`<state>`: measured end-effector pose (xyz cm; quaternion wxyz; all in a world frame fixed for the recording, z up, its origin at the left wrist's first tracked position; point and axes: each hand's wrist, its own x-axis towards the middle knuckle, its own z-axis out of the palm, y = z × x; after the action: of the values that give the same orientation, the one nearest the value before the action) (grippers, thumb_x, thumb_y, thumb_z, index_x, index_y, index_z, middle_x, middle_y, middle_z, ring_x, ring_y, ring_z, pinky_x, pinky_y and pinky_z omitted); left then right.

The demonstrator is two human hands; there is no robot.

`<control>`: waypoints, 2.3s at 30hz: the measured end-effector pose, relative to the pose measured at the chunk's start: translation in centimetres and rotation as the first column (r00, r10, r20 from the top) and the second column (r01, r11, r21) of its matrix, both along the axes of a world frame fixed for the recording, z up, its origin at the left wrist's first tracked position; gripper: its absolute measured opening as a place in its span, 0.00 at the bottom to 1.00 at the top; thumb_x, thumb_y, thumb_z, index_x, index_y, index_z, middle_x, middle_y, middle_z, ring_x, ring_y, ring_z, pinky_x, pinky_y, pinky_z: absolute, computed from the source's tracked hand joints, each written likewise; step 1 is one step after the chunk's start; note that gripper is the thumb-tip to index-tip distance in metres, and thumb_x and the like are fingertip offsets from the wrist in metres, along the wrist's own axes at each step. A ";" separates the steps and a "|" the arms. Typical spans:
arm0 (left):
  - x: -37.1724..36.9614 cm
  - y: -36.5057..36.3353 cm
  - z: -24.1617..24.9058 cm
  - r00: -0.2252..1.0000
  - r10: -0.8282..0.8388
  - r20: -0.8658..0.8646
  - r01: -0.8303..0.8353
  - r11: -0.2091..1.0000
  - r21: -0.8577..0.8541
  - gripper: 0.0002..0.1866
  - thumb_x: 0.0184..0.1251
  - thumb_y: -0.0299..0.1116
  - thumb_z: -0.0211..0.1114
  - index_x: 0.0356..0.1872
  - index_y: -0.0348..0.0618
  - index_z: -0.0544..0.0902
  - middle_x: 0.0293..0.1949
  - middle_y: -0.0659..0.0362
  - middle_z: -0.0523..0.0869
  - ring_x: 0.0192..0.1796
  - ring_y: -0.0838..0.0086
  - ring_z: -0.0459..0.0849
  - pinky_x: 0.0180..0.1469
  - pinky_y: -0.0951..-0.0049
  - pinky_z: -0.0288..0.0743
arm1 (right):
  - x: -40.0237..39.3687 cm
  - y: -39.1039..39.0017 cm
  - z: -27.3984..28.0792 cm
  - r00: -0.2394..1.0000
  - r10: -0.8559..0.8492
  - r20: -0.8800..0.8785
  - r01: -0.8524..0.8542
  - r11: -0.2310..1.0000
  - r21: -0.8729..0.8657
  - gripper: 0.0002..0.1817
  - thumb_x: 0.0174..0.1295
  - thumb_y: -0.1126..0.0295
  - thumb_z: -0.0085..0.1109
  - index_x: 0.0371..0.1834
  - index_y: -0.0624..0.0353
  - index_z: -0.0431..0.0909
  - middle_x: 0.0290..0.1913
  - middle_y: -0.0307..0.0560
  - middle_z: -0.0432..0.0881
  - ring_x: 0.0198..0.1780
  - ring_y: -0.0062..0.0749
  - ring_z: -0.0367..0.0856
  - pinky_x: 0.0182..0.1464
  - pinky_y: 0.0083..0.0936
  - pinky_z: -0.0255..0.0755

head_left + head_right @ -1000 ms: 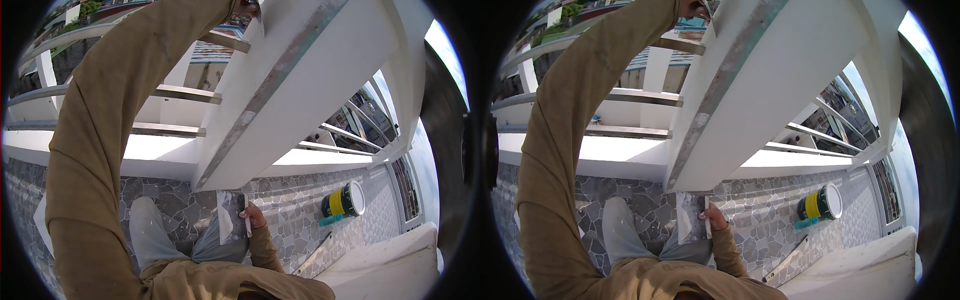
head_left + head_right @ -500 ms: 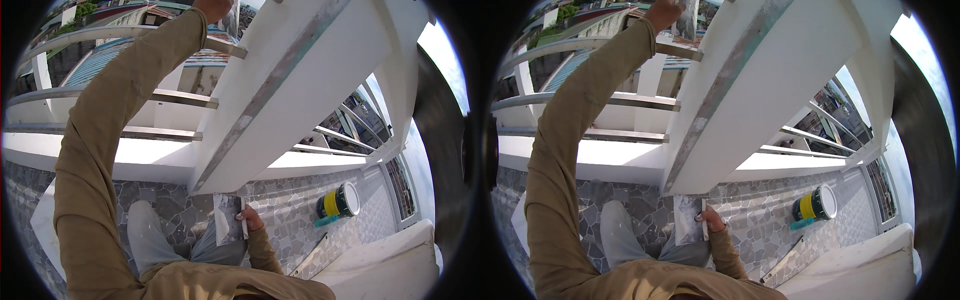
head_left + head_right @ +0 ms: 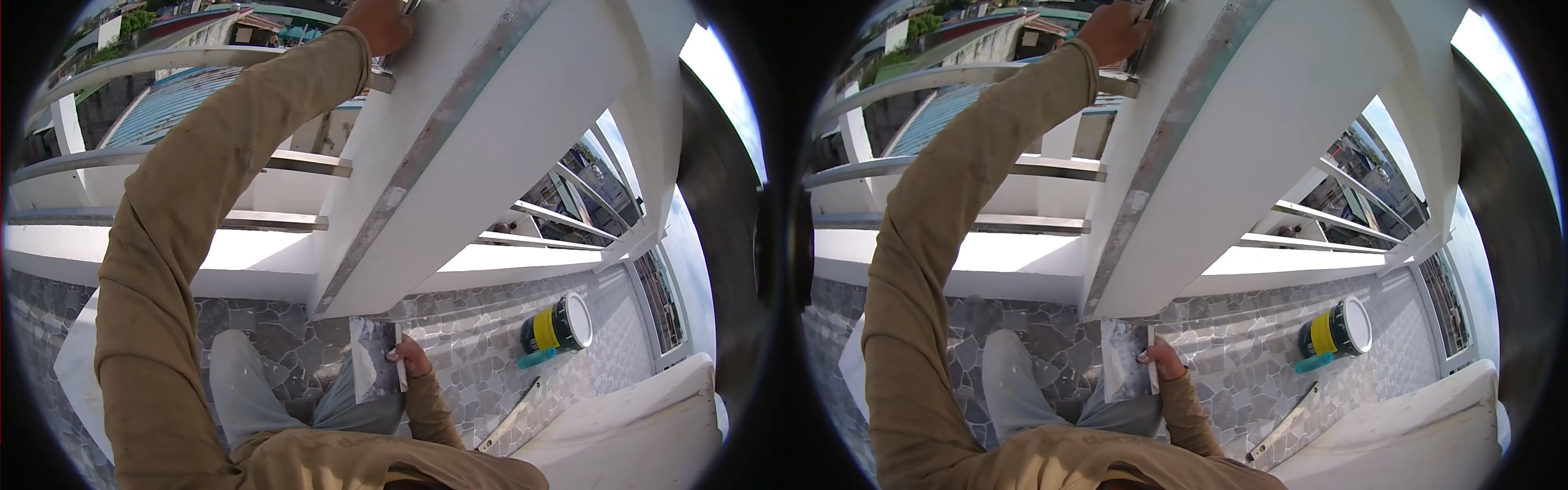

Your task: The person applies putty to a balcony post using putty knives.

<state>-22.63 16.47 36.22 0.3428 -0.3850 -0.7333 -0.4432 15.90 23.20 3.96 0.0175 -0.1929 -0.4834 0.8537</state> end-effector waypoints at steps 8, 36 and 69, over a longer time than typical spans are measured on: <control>2.2 1.0 1.2 0.994 0.069 -0.079 -0.062 0.995 0.082 0.19 0.57 0.39 0.55 0.26 0.26 0.80 0.31 0.33 0.81 0.40 0.43 0.81 0.45 0.53 0.74 | 0.4 1.2 -1.8 1.000 0.012 0.027 -0.013 1.000 0.021 0.34 0.38 0.74 0.51 0.56 0.70 0.68 0.41 0.42 0.77 0.39 0.24 0.74 0.46 0.17 0.69; -9.5 -3.1 -3.1 0.413 0.400 -0.818 -0.648 0.761 0.045 0.02 0.51 0.32 0.60 0.22 0.50 0.78 0.21 0.58 0.82 0.28 0.65 0.83 0.33 0.57 0.71 | 0.4 0.8 -0.4 0.997 0.029 0.069 -0.029 1.000 -0.005 0.35 0.38 0.73 0.53 0.57 0.71 0.66 0.48 0.49 0.78 0.47 0.32 0.78 0.56 0.23 0.69; -1.3 0.8 2.5 0.672 -0.056 -0.738 -0.403 0.808 -0.429 0.05 0.44 0.28 0.64 0.22 0.38 0.80 0.22 0.49 0.83 0.29 0.61 0.85 0.30 0.65 0.76 | 0.0 0.4 -0.2 0.996 0.076 -0.049 -0.078 0.996 -0.033 0.35 0.37 0.75 0.51 0.58 0.71 0.66 0.45 0.48 0.79 0.43 0.29 0.78 0.49 0.19 0.72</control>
<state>-23.89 17.29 38.73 0.5163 -0.5344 -0.6691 0.0163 15.94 23.64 3.81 -0.0074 -0.1542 -0.4748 0.8664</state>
